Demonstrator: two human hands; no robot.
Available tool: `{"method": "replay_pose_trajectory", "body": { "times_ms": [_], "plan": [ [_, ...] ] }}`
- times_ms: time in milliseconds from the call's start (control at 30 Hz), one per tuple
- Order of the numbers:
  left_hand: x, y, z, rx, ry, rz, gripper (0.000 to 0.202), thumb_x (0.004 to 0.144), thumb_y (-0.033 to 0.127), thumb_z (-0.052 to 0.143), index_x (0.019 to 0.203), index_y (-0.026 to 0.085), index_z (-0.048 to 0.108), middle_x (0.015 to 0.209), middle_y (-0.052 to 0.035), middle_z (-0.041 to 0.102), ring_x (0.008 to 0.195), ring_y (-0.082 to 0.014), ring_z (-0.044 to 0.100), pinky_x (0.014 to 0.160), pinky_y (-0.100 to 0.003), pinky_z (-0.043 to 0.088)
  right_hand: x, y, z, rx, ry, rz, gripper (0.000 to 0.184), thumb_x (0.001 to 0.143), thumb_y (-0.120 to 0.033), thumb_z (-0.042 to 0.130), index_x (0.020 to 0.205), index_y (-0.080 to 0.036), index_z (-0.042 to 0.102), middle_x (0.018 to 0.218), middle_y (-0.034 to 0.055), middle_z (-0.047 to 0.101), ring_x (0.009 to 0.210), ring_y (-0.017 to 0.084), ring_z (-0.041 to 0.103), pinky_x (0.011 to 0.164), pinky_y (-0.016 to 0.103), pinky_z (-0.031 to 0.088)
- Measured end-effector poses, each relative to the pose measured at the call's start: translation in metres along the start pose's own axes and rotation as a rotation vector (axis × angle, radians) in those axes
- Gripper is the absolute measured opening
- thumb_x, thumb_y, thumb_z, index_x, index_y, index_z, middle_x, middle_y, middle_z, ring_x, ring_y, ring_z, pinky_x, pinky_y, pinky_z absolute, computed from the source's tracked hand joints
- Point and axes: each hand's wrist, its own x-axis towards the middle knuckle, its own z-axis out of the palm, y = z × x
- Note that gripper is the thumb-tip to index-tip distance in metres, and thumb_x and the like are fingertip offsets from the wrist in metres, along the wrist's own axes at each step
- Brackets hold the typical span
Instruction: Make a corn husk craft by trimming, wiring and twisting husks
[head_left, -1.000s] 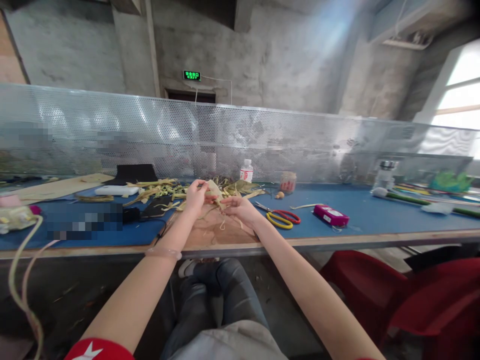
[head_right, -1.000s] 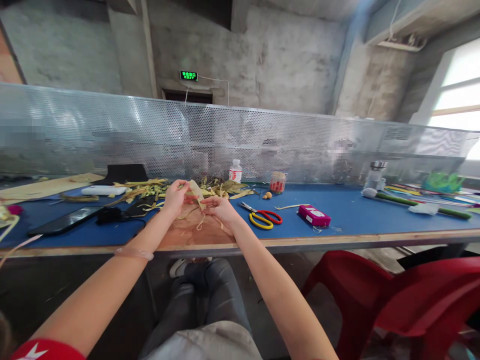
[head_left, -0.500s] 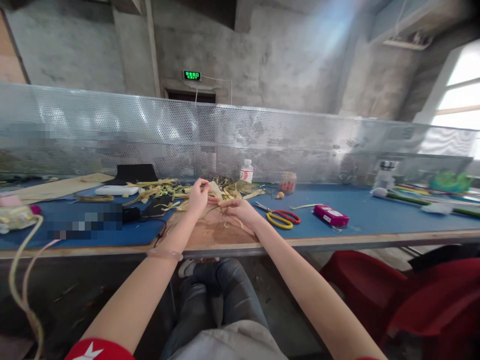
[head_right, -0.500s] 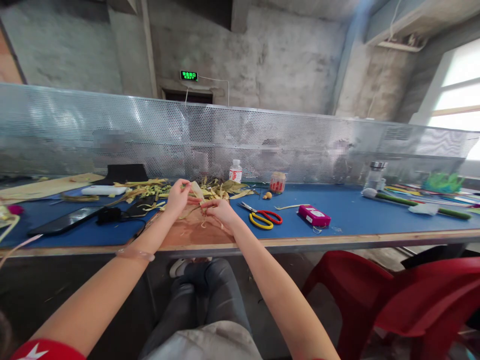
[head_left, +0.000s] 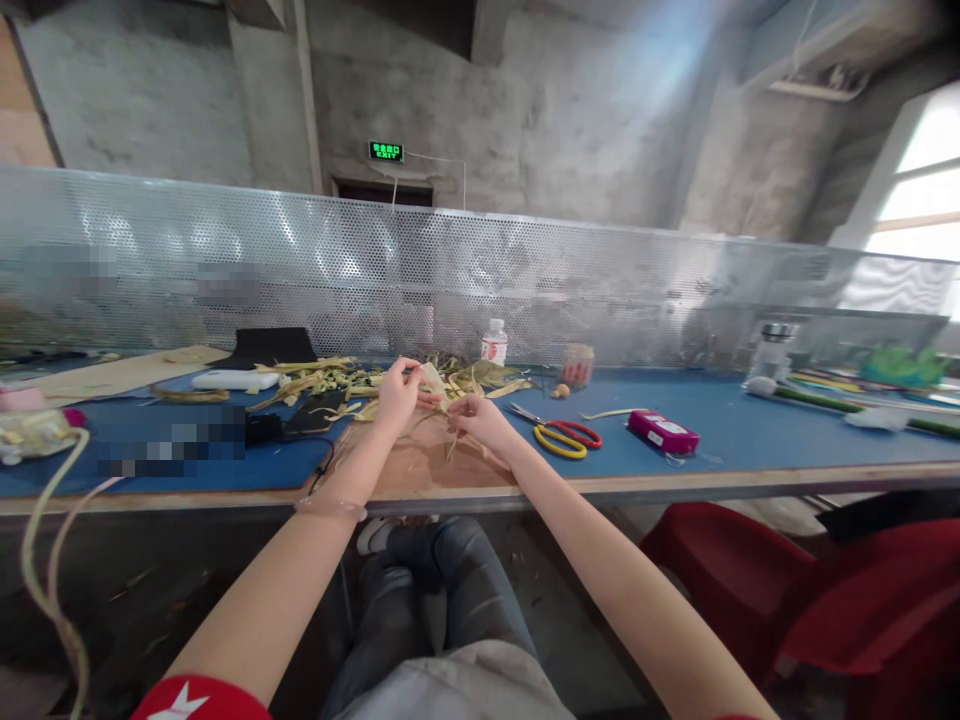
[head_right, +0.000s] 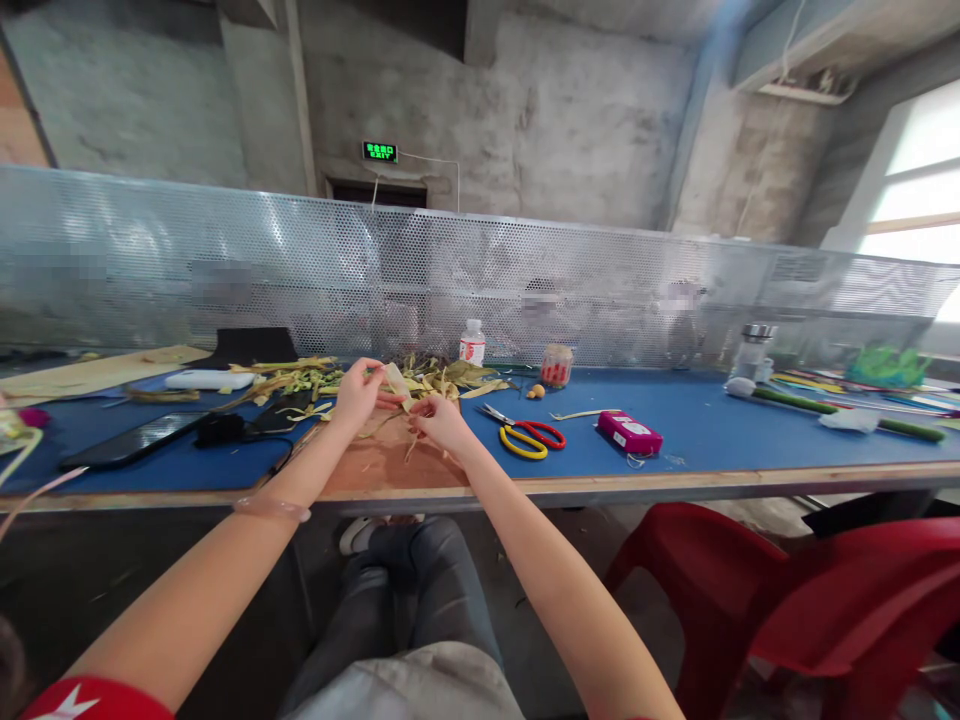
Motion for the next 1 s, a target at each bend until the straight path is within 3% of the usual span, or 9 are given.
{"method": "replay_pose_trajectory", "body": {
  "times_ms": [167,300,433,567,700,1000],
  "plan": [
    [0.000,-0.001,0.000,0.113,-0.009,0.041,0.015,0.081,0.031,0.048,0.091,0.019,0.047,0.073,-0.0026,0.060,0.044,-0.0153,0.061,0.033,-0.018,0.034,0.002,0.006,0.001,-0.053,0.018,-0.056,0.035,0.071,-0.006,0.049,0.103,-0.020,0.052,0.074,-0.0033,0.053,0.052,0.007,0.056,0.049,0.019,0.044],
    [-0.003,-0.002,0.002,0.207,-0.062,0.065,0.015,0.082,0.033,0.048,0.088,0.020,0.049,0.068,-0.0008,0.060,0.038,-0.0143,0.058,0.030,-0.019,0.026,0.001,0.004,0.001,-0.373,0.126,-0.126,0.034,0.072,-0.005,0.045,0.101,-0.020,0.056,0.080,0.0008,0.058,0.063,0.012,0.058,0.062,0.025,0.046],
    [-0.007,0.001,0.005,0.315,-0.154,0.137,0.013,0.081,0.032,0.050,0.081,0.020,0.052,0.058,0.0026,0.058,0.035,-0.0114,0.053,0.034,-0.020,0.033,0.001,0.001,0.001,-0.567,0.285,-0.201,0.021,0.077,-0.016,0.048,0.095,-0.016,0.058,0.086,0.0077,0.061,0.081,0.020,0.056,0.077,0.033,0.043],
    [-0.008,0.003,0.005,0.284,-0.247,0.152,0.015,0.080,0.033,0.052,0.078,0.019,0.054,0.050,0.0046,0.053,0.034,-0.0103,0.049,0.038,-0.021,0.039,0.004,0.002,0.000,-0.649,0.397,-0.420,0.027,0.086,-0.023,0.044,0.107,-0.011,0.057,0.095,0.0123,0.060,0.090,0.022,0.052,0.084,0.033,0.040],
    [-0.009,0.004,0.005,0.249,-0.351,0.141,0.022,0.077,0.039,0.056,0.081,0.017,0.057,0.052,0.0027,0.056,0.035,-0.0100,0.047,0.037,-0.021,0.039,0.006,0.003,-0.001,-0.606,0.347,-0.495,0.025,0.088,-0.023,0.044,0.105,-0.017,0.060,0.095,0.0108,0.060,0.092,0.022,0.050,0.086,0.034,0.039],
    [-0.011,0.004,0.006,0.266,-0.425,0.128,0.023,0.076,0.039,0.058,0.080,0.016,0.062,0.057,0.0002,0.058,0.037,-0.0096,0.049,0.037,-0.020,0.041,0.007,0.003,-0.002,-0.551,0.281,-0.439,0.023,0.087,-0.022,0.045,0.091,-0.018,0.067,0.087,0.0105,0.061,0.087,0.022,0.053,0.082,0.033,0.039]
  ]
}}
